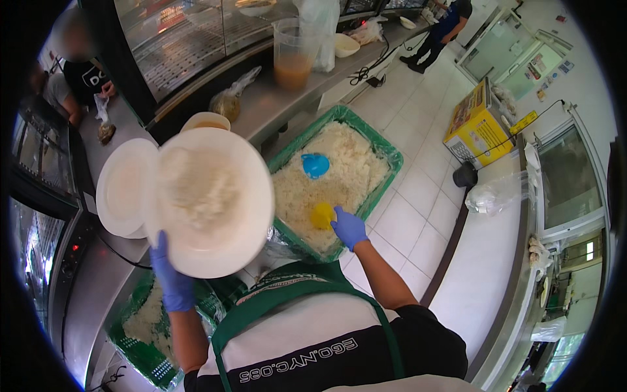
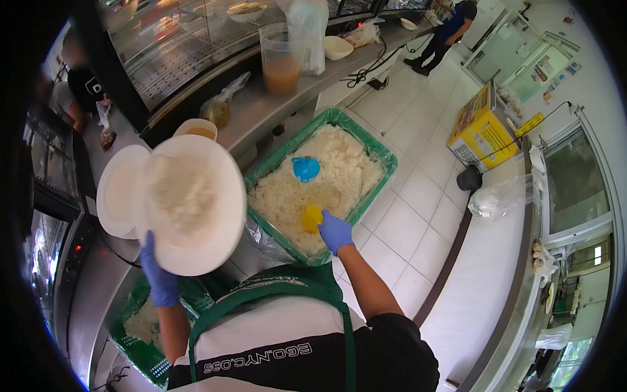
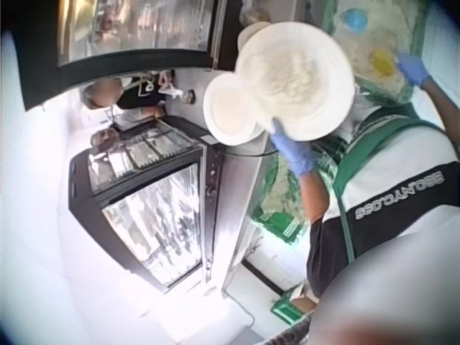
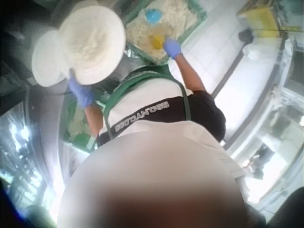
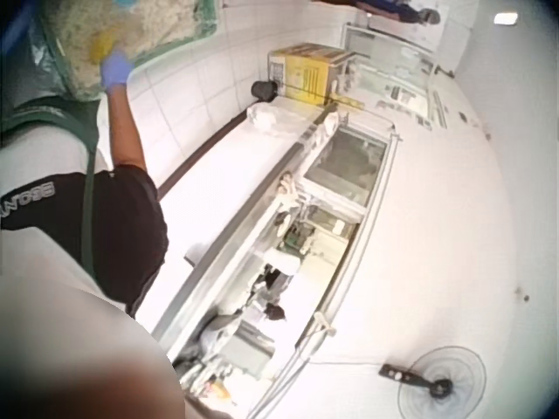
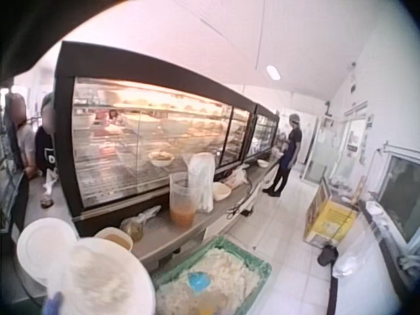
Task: The person scoops rice from a large green bin onto white plates using a yellow scoop, then retrieves cooked meat from a heated display case and places it on the plates. The person also briefly handles a plastic bag and a water bottle at the checkout counter before returning to serve more rice.
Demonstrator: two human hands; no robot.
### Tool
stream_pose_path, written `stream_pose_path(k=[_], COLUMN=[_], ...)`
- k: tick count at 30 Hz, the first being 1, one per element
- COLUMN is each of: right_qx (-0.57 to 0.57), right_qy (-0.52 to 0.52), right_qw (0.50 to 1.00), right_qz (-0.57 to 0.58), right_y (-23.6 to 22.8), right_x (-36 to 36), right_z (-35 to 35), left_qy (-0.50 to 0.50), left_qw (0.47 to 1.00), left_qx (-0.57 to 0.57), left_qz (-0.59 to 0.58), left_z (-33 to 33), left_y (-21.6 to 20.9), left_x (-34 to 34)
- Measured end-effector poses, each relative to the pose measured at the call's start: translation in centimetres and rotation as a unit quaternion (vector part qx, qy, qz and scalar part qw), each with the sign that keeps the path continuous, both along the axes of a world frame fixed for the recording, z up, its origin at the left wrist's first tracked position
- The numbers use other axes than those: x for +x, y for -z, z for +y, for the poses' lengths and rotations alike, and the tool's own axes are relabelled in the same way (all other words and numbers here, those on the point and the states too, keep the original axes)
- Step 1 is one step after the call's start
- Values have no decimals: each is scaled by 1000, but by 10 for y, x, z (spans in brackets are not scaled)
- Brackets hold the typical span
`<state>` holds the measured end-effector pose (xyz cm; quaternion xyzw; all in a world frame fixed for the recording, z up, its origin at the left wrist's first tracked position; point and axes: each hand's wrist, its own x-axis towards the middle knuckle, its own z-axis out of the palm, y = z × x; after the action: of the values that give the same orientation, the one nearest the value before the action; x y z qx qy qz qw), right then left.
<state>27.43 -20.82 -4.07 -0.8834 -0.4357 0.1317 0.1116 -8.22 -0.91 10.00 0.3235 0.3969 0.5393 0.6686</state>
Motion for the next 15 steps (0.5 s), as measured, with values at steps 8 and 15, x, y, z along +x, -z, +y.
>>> stream_pose_path(k=[8,15], right_qx=[25,122], right_qy=[-75,-88], right_qw=[994,984], right_qz=[-72,-96], right_y=[7,27], right_x=[-21,-38], right_z=[-11,-34], left_qy=[-65,-173], left_qw=[989,976], left_qx=[100,96], left_qz=[-85,-86], left_z=[92,155], left_y=[-68,-102], left_x=[-96,-108])
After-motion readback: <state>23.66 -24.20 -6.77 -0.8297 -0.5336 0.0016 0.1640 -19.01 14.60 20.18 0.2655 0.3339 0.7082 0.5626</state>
